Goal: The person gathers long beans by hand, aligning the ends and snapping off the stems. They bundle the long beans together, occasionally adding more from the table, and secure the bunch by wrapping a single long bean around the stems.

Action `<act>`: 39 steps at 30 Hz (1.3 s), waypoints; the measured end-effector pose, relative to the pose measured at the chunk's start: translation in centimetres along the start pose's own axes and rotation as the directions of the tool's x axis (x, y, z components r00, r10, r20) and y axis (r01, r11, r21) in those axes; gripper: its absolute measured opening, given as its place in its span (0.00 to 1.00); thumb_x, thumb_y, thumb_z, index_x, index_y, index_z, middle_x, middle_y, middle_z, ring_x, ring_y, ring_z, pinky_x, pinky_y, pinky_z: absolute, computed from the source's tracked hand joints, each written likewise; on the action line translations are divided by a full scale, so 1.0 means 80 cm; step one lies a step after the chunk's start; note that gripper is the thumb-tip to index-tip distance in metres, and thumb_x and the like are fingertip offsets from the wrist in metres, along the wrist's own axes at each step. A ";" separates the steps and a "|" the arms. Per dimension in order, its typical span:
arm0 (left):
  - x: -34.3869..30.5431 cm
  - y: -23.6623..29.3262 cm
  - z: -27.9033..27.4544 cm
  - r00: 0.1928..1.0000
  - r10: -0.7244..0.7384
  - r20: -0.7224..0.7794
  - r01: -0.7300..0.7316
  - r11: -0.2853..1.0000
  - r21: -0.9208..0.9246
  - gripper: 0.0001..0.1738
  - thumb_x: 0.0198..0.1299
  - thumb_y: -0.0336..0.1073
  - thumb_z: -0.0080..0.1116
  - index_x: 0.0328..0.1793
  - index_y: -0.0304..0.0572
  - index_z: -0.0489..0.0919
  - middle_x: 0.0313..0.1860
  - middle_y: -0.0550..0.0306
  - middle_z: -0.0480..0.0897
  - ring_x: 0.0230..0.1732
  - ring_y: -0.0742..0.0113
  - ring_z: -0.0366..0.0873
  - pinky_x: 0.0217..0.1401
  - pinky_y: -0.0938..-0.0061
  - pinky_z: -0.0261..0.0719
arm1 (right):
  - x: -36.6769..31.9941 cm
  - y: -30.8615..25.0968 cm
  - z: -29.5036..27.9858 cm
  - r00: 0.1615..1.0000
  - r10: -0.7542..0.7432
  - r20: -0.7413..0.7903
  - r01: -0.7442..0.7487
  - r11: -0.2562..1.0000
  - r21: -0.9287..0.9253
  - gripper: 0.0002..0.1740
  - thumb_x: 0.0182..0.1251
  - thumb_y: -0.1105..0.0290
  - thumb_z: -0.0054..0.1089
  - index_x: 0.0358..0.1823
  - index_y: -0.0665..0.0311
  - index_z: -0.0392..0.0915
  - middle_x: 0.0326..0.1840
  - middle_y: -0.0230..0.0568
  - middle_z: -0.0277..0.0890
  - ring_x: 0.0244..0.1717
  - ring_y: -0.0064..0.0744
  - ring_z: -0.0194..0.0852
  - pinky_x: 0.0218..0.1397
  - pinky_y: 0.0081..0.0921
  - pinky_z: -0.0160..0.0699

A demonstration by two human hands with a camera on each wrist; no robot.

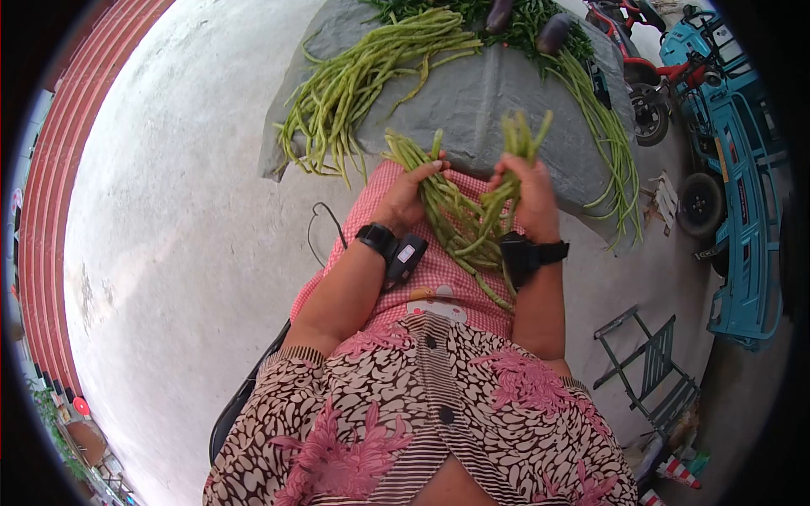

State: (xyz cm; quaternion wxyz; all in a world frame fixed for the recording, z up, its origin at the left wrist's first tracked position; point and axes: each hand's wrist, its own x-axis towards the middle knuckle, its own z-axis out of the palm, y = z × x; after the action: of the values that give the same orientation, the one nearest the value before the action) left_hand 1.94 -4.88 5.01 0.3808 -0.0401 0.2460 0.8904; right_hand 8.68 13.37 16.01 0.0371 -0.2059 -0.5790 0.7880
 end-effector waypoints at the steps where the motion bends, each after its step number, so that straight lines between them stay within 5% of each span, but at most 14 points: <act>1: -0.002 0.001 0.003 1.000 0.003 -0.005 -0.003 1.000 0.009 0.22 0.64 0.35 0.59 0.63 0.41 0.71 0.46 0.59 0.79 0.46 0.64 0.79 0.55 0.66 0.79 | 0.002 -0.005 -0.014 0.999 -0.045 -0.028 0.046 0.998 0.050 0.08 0.65 0.68 0.60 0.39 0.63 0.71 0.28 0.35 0.73 0.23 0.24 0.73 0.25 0.21 0.74; 5: 0.005 -0.003 -0.009 0.999 0.036 -0.008 -0.036 0.999 0.007 0.20 0.65 0.35 0.58 0.62 0.42 0.72 0.43 0.59 0.79 0.45 0.63 0.79 0.54 0.64 0.79 | -0.013 -0.048 -0.053 0.945 -0.263 -0.193 0.276 0.960 0.046 0.07 0.67 0.69 0.59 0.36 0.61 0.69 0.26 0.33 0.70 0.22 0.22 0.68 0.25 0.22 0.72; 10: 0.009 -0.004 -0.010 0.996 0.060 -0.073 -0.068 0.992 -0.106 0.18 0.65 0.35 0.59 0.60 0.40 0.74 0.38 0.58 0.79 0.41 0.60 0.81 0.49 0.63 0.82 | -0.057 -0.097 -0.090 0.650 -0.490 -0.582 0.653 0.751 0.098 0.07 0.68 0.70 0.58 0.39 0.62 0.69 0.29 0.35 0.70 0.26 0.22 0.68 0.29 0.23 0.71; 12: 0.011 -0.003 -0.014 0.996 0.053 -0.074 -0.060 0.992 -0.108 0.17 0.66 0.36 0.59 0.59 0.41 0.74 0.39 0.58 0.79 0.42 0.59 0.80 0.50 0.61 0.81 | -0.091 -0.124 -0.097 0.489 -0.590 -0.642 0.734 0.676 -0.062 0.08 0.68 0.71 0.58 0.41 0.64 0.69 0.30 0.36 0.70 0.26 0.25 0.68 0.29 0.24 0.71; 13: 0.011 -0.002 -0.015 0.996 0.047 -0.073 -0.055 0.993 -0.103 0.17 0.66 0.36 0.58 0.59 0.43 0.74 0.40 0.58 0.79 0.44 0.59 0.79 0.52 0.60 0.80 | -0.108 -0.129 -0.096 0.220 -0.840 -0.495 0.690 0.493 -0.530 0.09 0.68 0.70 0.59 0.40 0.66 0.69 0.30 0.37 0.70 0.26 0.26 0.68 0.29 0.23 0.71; 15: 0.010 -0.002 -0.015 0.996 0.043 -0.079 -0.051 0.994 -0.098 0.16 0.66 0.36 0.58 0.58 0.44 0.74 0.40 0.57 0.79 0.45 0.58 0.79 0.53 0.59 0.79 | -0.140 -0.150 -0.085 -0.034 -0.951 -0.308 0.635 0.217 -0.742 0.10 0.68 0.70 0.59 0.39 0.68 0.70 0.30 0.37 0.71 0.26 0.26 0.69 0.30 0.23 0.72; 16: 0.010 -0.002 -0.014 0.995 0.045 -0.087 -0.053 0.994 -0.098 0.16 0.66 0.36 0.58 0.58 0.44 0.74 0.40 0.57 0.79 0.46 0.57 0.79 0.53 0.58 0.79 | -0.157 -0.166 -0.066 -0.053 -0.904 -0.425 0.768 0.235 -0.596 0.10 0.68 0.70 0.59 0.39 0.69 0.70 0.30 0.38 0.72 0.26 0.26 0.69 0.30 0.23 0.72; 17: 0.010 -0.002 -0.013 0.995 0.045 -0.094 -0.054 0.994 -0.097 0.15 0.66 0.36 0.58 0.58 0.44 0.74 0.40 0.57 0.79 0.46 0.57 0.79 0.54 0.58 0.79 | -0.166 -0.173 -0.051 -0.049 -0.842 -0.537 0.875 0.223 -0.431 0.10 0.68 0.70 0.59 0.39 0.70 0.71 0.30 0.38 0.72 0.27 0.26 0.70 0.30 0.22 0.73; 20: 0.012 -0.002 -0.015 0.996 0.031 -0.083 -0.041 0.993 -0.113 0.16 0.67 0.36 0.57 0.59 0.44 0.74 0.42 0.57 0.79 0.46 0.55 0.79 0.55 0.56 0.78 | -0.171 -0.168 -0.029 0.077 -0.879 -0.471 0.755 0.360 -0.548 0.11 0.68 0.69 0.60 0.43 0.69 0.72 0.32 0.38 0.74 0.28 0.24 0.71 0.31 0.20 0.73; 22: 0.008 0.001 -0.006 0.993 0.039 -0.111 -0.051 0.993 -0.105 0.19 0.65 0.34 0.57 0.62 0.42 0.73 0.41 0.55 0.79 0.44 0.55 0.80 0.53 0.56 0.80 | -0.141 -0.148 -0.006 0.268 -0.847 -0.458 0.700 0.498 -0.512 0.13 0.68 0.66 0.61 0.46 0.67 0.73 0.34 0.38 0.75 0.29 0.21 0.71 0.33 0.19 0.74; 24: 0.002 0.003 0.000 0.992 0.046 -0.115 -0.056 0.994 -0.093 0.21 0.64 0.32 0.56 0.64 0.42 0.72 0.41 0.53 0.80 0.43 0.55 0.81 0.52 0.56 0.81 | -0.100 -0.118 0.010 0.594 -0.710 -0.377 0.528 0.699 -0.483 0.13 0.68 0.64 0.62 0.46 0.65 0.74 0.33 0.34 0.75 0.30 0.20 0.72 0.33 0.18 0.73; 28: -0.005 0.004 -0.004 0.999 0.026 -0.029 -0.028 0.998 -0.049 0.25 0.63 0.31 0.56 0.67 0.43 0.69 0.46 0.51 0.78 0.49 0.54 0.78 0.57 0.57 0.77 | -0.012 -0.020 0.047 0.928 -0.353 -0.117 0.268 0.853 -0.448 0.12 0.68 0.66 0.60 0.45 0.66 0.73 0.30 0.31 0.74 0.29 0.18 0.73 0.31 0.18 0.73; 31: -0.005 0.006 0.001 0.999 0.032 0.004 -0.032 0.999 -0.016 0.27 0.63 0.31 0.57 0.69 0.43 0.66 0.50 0.50 0.78 0.52 0.55 0.77 0.60 0.58 0.75 | 0.016 0.039 0.054 0.975 -0.212 0.067 0.222 0.943 -0.247 0.15 0.68 0.65 0.60 0.49 0.66 0.72 0.32 0.32 0.77 0.26 0.16 0.70 0.29 0.17 0.72; 39: -0.001 0.003 0.005 0.995 0.069 0.069 -0.068 0.998 -0.003 0.28 0.59 0.27 0.56 0.68 0.37 0.67 0.51 0.49 0.78 0.53 0.58 0.77 0.60 0.61 0.77 | 0.021 0.046 0.056 0.980 -0.198 0.022 0.198 0.964 -0.179 0.12 0.67 0.70 0.58 0.46 0.70 0.71 0.35 0.36 0.77 0.31 0.20 0.77 0.30 0.19 0.78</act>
State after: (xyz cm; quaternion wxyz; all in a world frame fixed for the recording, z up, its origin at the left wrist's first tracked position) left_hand 1.89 -4.85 5.49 0.3583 -0.0009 0.2334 0.9039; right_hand 6.16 8.67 13.24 0.0957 -0.1480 -0.6657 0.7251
